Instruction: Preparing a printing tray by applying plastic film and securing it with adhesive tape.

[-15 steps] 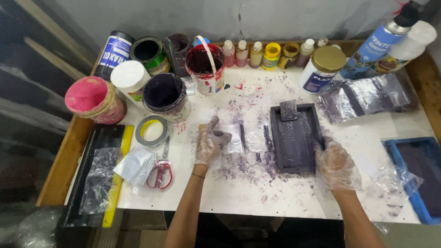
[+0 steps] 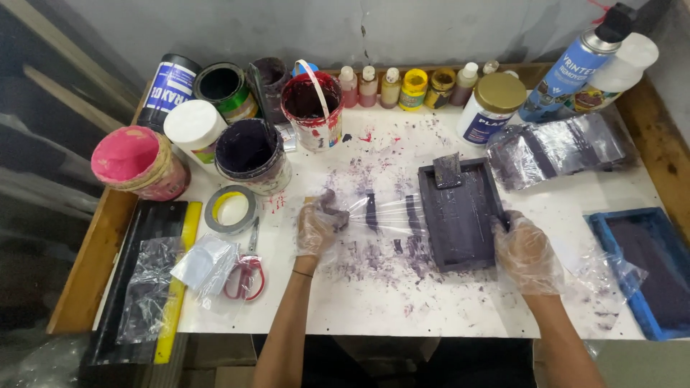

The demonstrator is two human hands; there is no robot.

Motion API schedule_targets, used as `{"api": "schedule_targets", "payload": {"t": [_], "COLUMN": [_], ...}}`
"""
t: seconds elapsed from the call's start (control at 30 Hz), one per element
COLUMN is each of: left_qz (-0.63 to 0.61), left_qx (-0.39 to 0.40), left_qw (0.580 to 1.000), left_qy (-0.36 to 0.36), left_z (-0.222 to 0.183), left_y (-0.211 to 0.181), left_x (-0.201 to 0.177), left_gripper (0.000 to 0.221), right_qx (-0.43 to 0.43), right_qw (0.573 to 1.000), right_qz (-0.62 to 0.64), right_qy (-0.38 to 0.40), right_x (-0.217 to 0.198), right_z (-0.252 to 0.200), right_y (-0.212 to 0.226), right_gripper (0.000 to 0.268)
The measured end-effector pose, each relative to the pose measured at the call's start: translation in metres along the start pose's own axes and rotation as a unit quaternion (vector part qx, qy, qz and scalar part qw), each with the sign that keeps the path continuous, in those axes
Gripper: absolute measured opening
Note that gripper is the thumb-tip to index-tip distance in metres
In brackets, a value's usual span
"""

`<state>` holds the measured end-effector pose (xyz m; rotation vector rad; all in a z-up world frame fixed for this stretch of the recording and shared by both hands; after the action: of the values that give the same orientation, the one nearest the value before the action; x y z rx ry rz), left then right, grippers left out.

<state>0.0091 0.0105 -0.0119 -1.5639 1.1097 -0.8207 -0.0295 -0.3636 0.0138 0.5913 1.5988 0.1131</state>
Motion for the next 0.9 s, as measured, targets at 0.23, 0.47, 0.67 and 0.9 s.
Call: {"api": "schedule_targets", "payload": {"t": [0.23, 0.47, 0.67, 0.9], "left_qz": [-0.475, 0.297, 0.311, 0.276], "left_qx": [-0.054, -0.014, 0.067, 0.274], "left_qw": [0.857, 0.955, 0.948, 0.921], "left_qy": [0.195, 0.005, 0.01, 0.007], "left_z": [-0.013, -0.062, -0.109, -0.12], "left_y": [-0.004, -0.065, -0.092, -0.07], "left_x": [-0.04, -0.066, -0.077, -0.098], "left_gripper": [0.031, 0.066, 0.059, 0.053], "right_qx": [0.023, -0.052, -0.088, -0.31], "right_qw": [0.999, 0.998, 0.837, 0.881], "right_qz": [-0.016, 0.016, 0.491, -0.354], "right_qy": [0.034, 0.037, 0.226, -0.039], "right_x": [-0.064, -0.093, -0.011, 0.017], "right_z": [-0.002, 0.032, 0.142, 0.2], "right_y": [0.02, 0.062, 0.063, 0.171], "right_gripper": [0.026, 0.031, 0.025, 0.029]}}
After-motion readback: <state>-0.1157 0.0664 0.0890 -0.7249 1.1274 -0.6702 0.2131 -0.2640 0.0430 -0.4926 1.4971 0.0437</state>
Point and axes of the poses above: each hand's wrist, its own z-axis towards the middle knuckle, its own x-axis out of the palm, y = z × x, the point moved 1 cm from there along z, towards the middle knuckle, and after that the axes turned 5 degrees about -z, right-handed, at the moved point
